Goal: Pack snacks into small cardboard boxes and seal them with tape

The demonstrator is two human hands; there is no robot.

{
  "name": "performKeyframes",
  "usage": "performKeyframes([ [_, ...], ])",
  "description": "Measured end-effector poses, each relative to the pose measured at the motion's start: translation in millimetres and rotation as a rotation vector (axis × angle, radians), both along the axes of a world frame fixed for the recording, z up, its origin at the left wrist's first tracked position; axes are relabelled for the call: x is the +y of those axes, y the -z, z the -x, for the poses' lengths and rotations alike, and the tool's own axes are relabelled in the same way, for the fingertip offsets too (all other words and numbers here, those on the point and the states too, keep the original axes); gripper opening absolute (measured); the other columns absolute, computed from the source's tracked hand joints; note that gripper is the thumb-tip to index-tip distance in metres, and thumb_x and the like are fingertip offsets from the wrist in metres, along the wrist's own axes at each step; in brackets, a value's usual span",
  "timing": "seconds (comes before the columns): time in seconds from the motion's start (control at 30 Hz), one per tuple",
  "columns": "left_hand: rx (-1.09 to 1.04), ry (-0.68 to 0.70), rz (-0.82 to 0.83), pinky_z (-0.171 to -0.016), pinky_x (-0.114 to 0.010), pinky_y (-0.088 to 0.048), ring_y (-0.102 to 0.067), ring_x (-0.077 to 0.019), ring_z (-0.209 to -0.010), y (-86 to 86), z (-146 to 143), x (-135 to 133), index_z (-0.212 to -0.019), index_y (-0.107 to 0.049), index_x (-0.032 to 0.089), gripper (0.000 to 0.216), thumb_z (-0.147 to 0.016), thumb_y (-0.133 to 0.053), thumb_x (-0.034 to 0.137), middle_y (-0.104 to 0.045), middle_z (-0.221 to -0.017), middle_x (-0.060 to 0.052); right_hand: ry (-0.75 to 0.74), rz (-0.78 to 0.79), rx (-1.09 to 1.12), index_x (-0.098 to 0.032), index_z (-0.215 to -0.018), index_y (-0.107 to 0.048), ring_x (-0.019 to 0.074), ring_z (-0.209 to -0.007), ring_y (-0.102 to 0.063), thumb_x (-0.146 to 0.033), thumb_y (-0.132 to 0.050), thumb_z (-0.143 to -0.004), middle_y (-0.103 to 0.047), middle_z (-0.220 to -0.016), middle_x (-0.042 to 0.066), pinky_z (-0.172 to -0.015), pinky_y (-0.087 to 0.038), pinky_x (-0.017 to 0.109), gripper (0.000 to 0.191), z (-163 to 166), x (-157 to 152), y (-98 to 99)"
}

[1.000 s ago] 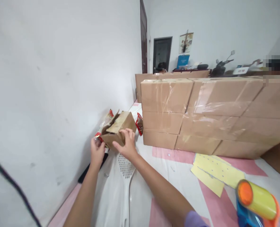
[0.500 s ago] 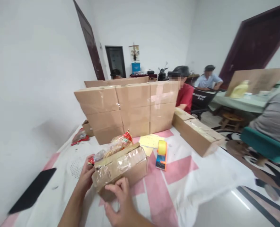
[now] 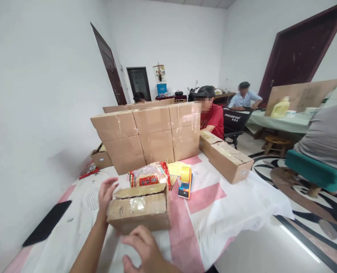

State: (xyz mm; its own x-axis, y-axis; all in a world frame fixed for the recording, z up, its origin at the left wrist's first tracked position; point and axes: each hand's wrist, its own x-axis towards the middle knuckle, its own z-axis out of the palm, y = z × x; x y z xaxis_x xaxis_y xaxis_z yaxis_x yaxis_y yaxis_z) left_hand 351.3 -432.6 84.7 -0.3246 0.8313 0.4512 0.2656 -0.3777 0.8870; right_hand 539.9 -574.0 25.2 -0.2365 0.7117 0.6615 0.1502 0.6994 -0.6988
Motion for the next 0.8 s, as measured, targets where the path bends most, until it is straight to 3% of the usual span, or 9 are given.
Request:
performKeyframes([
  [0.07,0.164,0.036,-0.117,-0.099,-0.042,-0.05,-0.064,-0.026,-0.108,-5.0,9.9,-16.3,-0.101,-0.067,0.025,0.03,-0.092,-0.057,0.052,-0.07,-0.108,-0.006,0.101,-0.15,0.0,-0.034,-0.116,-0.065,0.0244,-0.088,-0.061,-0.018,-0.066,-0.079,-0.062,-0.096,0.003,-0.084,-0.055,0.044,0.041,-31.4,-4.5,-27.1],
  [0.13,0.528,0.207,-0.158,-0.097,-0.041,-0.05,-0.067,-0.0282,-0.106,-12.2,12.5,-34.9,-0.1,-0.071,0.03,0.025,-0.09,-0.061,0.05,-0.074,-0.105,-0.005,0.221,-0.163,-0.024,-0.031,-0.114,-0.064,0.0258,-0.092,-0.061,-0.018,-0.062,-0.085,-0.066,-0.098,0.004,-0.088,-0.053,0.048,0.031,-60.4,1.1,-56.5],
  [0.2,0.902,0.368,-0.118,-0.096,-0.043,-0.049,-0.067,-0.0318,-0.112,-21.2,5.4,-50.9,-0.103,-0.074,0.035,0.023,-0.087,-0.065,0.049,-0.075,-0.118,-0.006,0.272,-0.123,-0.073,-0.027,-0.107,-0.065,0.0262,-0.098,-0.061,-0.017,-0.056,-0.088,-0.068,-0.1,0.005,-0.091,-0.051,0.048,0.023,-82.1,18.6,-80.3],
  [0.27,1.099,0.383,-0.09,-0.096,-0.045,-0.049,-0.064,-0.0354,-0.12,-29.5,-8.0,-60.9,-0.093,-0.074,0.033,0.022,-0.086,-0.066,0.052,-0.07,-0.132,-0.007,0.292,-0.095,-0.091,-0.024,-0.098,-0.067,0.0259,-0.103,-0.06,-0.018,-0.056,-0.088,-0.069,-0.102,0.006,-0.094,-0.049,0.046,0.016,-95.5,44.7,-92.4],
  [0.37,1.14,0.349,-0.029,-0.085,-0.042,-0.053,-0.069,-0.0332,-0.106,-36.3,-25.2,-65.3,-0.081,-0.066,0.029,0.028,-0.09,-0.057,0.054,-0.075,-0.117,-0.009,0.324,0.076,0.016,-0.022,-0.089,-0.067,0.0234,-0.102,-0.063,-0.021,-0.055,-0.088,-0.07,-0.1,0.005,-0.094,-0.05,0.041,0.012,-106.8,89.1,-89.2],
  [0.43,1.129,0.296,-0.036,-0.081,-0.04,-0.053,-0.07,-0.0309,-0.093,-36.8,-28.9,-66.4,-0.089,-0.065,0.028,0.027,-0.088,-0.06,0.054,-0.077,-0.103,-0.008,0.352,0.253,0.117,-0.02,-0.089,-0.066,0.0215,-0.099,-0.065,-0.023,-0.054,-0.087,-0.07,-0.098,0.005,-0.089,-0.051,0.035,0.012,-113.1,117.1,-79.7],
  [0.53,1.143,0.183,-0.179,-0.088,-0.044,-0.051,-0.07,-0.0317,-0.096,-35.8,-26.8,-75.5,-0.109,-0.069,0.026,0.032,-0.087,-0.063,0.048,-0.077,-0.107,-0.01,0.407,0.423,0.16,-0.017,-0.093,-0.064,0.0207,-0.1,-0.066,-0.023,-0.055,-0.086,-0.07,-0.103,0.007,-0.088,-0.051,0.032,0.013,-121.2,155.2,-64.9],
  [0.63,1.222,0.288,-0.178,-0.086,-0.042,-0.052,-0.072,-0.0302,-0.097,-40.2,-26.4,-94.2,-0.119,-0.071,0.03,0.033,-0.091,-0.061,0.045,-0.078,-0.111,-0.009,0.443,0.541,0.13,-0.015,-0.098,-0.064,0.022,-0.102,-0.066,-0.021,-0.065,-0.081,-0.07,-0.107,0.009,-0.091,-0.05,0.033,0.018,-119.8,189.6,-53.6],
  [0.8,1.107,0.524,0.141,-0.097,-0.044,-0.055,-0.064,-0.0307,-0.126,-56.6,-31.7,-104.9,-0.104,-0.079,0.04,0.034,-0.1,-0.046,0.047,-0.059,-0.148,-0.002,0.386,0.758,0.063,-0.013,-0.092,-0.066,0.0177,-0.082,-0.067,-0.023,-0.077,-0.082,-0.07,-0.088,0.002,-0.079,-0.055,0.032,0.017,-92.7,233.9,-41.7],
])
